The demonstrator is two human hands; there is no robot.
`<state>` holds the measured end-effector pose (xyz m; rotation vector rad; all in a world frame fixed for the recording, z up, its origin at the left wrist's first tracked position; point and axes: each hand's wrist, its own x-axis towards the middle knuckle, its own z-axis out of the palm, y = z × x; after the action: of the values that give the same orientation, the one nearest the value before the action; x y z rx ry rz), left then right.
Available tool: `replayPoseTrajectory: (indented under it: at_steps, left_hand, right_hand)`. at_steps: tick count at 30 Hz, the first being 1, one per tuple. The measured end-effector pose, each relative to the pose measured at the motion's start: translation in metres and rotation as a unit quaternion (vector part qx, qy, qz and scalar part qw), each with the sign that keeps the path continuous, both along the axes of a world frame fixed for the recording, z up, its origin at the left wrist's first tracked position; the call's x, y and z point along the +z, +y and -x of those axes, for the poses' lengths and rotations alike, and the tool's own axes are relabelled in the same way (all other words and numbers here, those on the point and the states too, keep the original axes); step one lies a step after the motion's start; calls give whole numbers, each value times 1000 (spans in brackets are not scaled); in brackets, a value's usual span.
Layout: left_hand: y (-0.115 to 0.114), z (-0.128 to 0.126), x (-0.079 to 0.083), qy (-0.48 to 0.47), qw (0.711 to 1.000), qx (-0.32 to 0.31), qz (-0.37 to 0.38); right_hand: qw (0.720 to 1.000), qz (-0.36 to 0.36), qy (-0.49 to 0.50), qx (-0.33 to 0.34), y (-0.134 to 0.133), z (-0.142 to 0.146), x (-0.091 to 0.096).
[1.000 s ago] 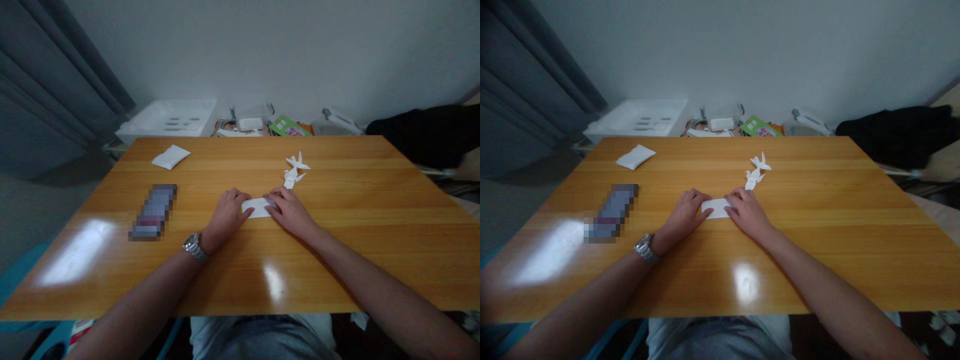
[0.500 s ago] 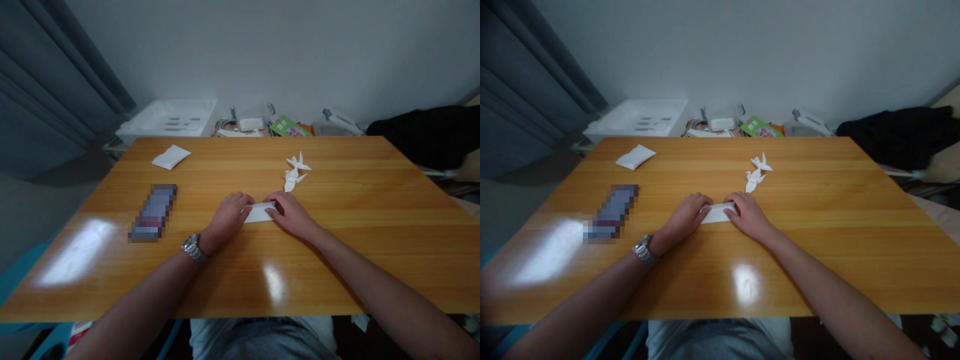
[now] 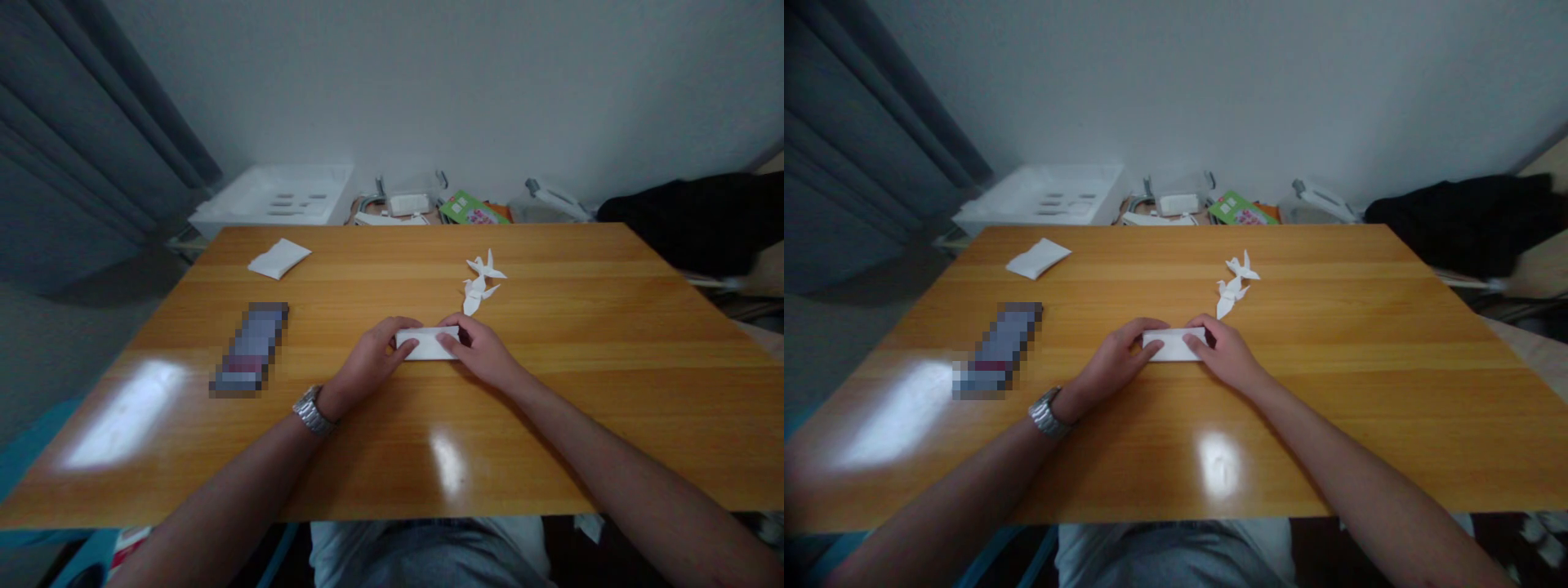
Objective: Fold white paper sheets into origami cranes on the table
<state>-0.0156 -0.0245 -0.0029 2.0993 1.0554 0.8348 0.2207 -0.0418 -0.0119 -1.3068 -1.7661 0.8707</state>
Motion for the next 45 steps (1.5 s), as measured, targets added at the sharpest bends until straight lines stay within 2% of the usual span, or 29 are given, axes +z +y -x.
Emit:
replayPoseTrajectory:
  at_steps: [26, 35, 45]
  left_hand:
    - [-3, -4, 2, -44, 997, 43, 52]
    - [-2, -5, -2, -93, 989, 30, 111]
    - [-2, -5, 0, -96, 988, 36, 113]
  right_hand:
    - [997, 43, 59, -9, -4, 3, 9]
    - [996, 59, 61, -21, -5, 5, 12]
    - [996, 59, 66, -20, -6, 4, 12]
